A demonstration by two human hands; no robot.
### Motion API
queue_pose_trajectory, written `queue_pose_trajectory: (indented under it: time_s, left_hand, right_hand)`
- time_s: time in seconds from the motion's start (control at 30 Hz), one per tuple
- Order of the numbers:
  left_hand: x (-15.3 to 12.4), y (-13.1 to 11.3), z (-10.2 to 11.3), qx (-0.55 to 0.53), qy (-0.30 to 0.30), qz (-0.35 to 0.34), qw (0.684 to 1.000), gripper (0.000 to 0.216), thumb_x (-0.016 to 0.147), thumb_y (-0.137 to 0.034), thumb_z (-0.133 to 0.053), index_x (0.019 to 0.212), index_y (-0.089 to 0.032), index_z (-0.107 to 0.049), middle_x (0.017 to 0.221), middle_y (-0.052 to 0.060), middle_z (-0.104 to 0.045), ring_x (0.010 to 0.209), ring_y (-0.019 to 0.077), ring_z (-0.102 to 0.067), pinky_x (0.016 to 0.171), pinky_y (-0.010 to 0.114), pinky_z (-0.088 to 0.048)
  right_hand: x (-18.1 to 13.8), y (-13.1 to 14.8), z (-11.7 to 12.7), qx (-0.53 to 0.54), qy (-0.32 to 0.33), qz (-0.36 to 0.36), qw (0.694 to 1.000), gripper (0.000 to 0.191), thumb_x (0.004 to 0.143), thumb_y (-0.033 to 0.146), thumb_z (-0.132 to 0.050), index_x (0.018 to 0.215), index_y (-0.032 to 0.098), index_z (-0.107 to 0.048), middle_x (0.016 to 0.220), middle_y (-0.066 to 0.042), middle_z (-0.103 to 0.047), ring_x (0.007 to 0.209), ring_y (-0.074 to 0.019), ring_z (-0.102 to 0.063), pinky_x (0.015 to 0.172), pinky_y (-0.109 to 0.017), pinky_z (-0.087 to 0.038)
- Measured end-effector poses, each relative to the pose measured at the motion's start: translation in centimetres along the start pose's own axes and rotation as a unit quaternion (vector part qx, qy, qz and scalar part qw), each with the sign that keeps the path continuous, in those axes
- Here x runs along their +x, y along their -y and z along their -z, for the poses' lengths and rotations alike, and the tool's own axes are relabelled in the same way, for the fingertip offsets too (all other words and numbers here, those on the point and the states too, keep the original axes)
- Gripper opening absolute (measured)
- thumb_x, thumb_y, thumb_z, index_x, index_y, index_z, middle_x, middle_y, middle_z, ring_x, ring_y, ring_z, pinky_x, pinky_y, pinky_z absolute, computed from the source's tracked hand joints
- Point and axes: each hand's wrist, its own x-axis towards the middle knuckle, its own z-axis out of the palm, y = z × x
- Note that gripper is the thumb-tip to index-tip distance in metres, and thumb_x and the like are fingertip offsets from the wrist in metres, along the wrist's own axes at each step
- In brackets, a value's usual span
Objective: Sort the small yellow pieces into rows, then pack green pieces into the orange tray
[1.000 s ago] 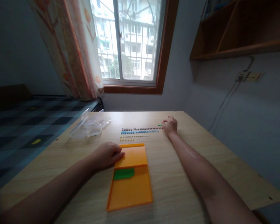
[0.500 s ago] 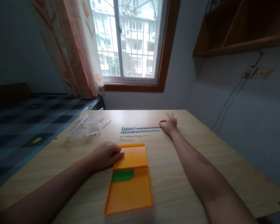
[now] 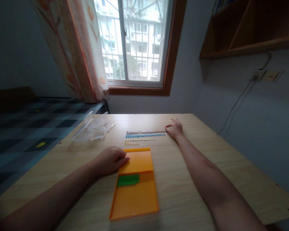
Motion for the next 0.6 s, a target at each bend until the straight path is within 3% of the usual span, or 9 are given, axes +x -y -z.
queue_pose_trajectory:
  time_s: [0.6]
  left_hand:
    - [0.04, -0.28, 0.39, -0.014, 0.006, 0.005, 1.0, 0.038, 0.093, -0.035, -0.051, 0.06, -0.018, -0.061, 0.061, 0.004, -0.063, 0.058, 0.0163, -0.052, 0.058, 0.029, -0.031]
  right_hand:
    - [0.31, -0.88, -0.49, 0.008, -0.004, 0.011, 1.0, 0.017, 0.077, 0.032, -0.073, 0.087, 0.022, -0.082, 0.146, -0.012, -0.057, 0.146, -0.0359, -0.034, 0.118, -0.053, -0.028]
